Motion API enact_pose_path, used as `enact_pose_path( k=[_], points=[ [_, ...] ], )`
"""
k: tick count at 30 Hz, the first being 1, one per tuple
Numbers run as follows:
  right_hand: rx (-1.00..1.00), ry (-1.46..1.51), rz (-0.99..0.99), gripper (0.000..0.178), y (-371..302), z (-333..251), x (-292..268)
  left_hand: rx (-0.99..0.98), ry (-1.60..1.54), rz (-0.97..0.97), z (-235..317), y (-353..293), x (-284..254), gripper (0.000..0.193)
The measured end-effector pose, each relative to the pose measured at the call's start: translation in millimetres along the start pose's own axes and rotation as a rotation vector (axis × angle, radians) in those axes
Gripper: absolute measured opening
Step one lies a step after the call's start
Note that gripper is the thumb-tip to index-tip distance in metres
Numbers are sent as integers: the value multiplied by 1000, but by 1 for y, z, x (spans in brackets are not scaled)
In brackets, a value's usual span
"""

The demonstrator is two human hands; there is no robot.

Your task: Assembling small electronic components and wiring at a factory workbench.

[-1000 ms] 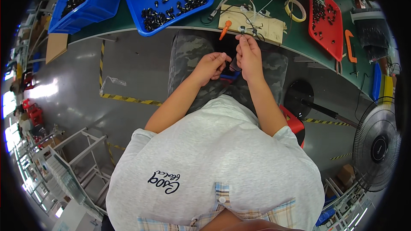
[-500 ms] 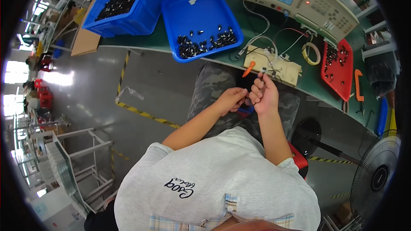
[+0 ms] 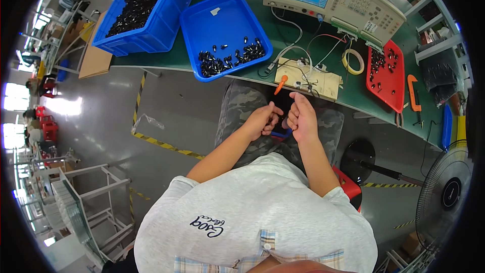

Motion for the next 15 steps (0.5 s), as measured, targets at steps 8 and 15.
enact_pose_path(
  k=[8, 15],
  points=[
    [-373, -1072, 93, 37, -19, 10, -2, 28, -96, -3, 7, 8, -4, 74],
    [-515, -1563, -20, 28, -28, 25, 32, 137, 86, 89, 3, 15, -8, 75]
  ],
)
Point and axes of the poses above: each hand's wrist, its own y-axis towards the middle knuckle, its own x-axis out of the palm, z = x × y, the point moved 8 cm from there along y, towards the middle knuckle, and after that the axes turned 10 degrees about -y, right-handed, at the moved point
